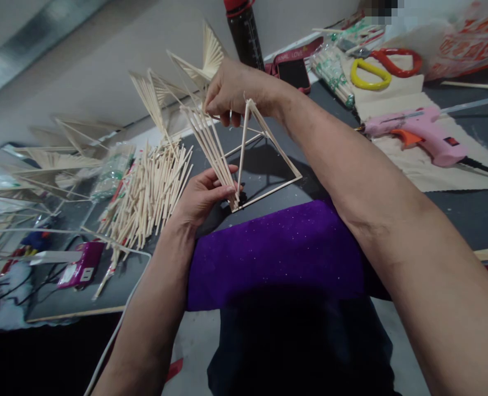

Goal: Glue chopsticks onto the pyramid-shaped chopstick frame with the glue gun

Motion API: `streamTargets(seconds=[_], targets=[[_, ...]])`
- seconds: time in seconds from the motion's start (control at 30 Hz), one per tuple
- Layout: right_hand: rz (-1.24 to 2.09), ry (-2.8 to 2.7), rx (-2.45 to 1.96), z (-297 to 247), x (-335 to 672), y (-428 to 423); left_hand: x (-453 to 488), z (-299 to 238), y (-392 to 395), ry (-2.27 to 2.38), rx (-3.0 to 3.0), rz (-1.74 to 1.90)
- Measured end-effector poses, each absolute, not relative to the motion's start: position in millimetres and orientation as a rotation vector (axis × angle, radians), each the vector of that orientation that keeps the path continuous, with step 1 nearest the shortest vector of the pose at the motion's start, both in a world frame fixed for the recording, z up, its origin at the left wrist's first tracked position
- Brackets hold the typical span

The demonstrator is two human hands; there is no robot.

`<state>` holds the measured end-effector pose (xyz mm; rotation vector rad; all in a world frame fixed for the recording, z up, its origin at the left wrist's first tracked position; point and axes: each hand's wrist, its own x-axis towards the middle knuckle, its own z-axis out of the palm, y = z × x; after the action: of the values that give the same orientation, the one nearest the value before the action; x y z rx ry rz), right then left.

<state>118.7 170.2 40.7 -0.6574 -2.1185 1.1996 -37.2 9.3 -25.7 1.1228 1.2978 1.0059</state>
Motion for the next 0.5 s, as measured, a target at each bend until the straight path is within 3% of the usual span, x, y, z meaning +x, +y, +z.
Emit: streamTargets(seconds=[0.5], targets=[[1.2,-2.137,-0.616,37.4,117.8,171.8,-36.5,-25.4,8.7,1.307,1.134,0.993]])
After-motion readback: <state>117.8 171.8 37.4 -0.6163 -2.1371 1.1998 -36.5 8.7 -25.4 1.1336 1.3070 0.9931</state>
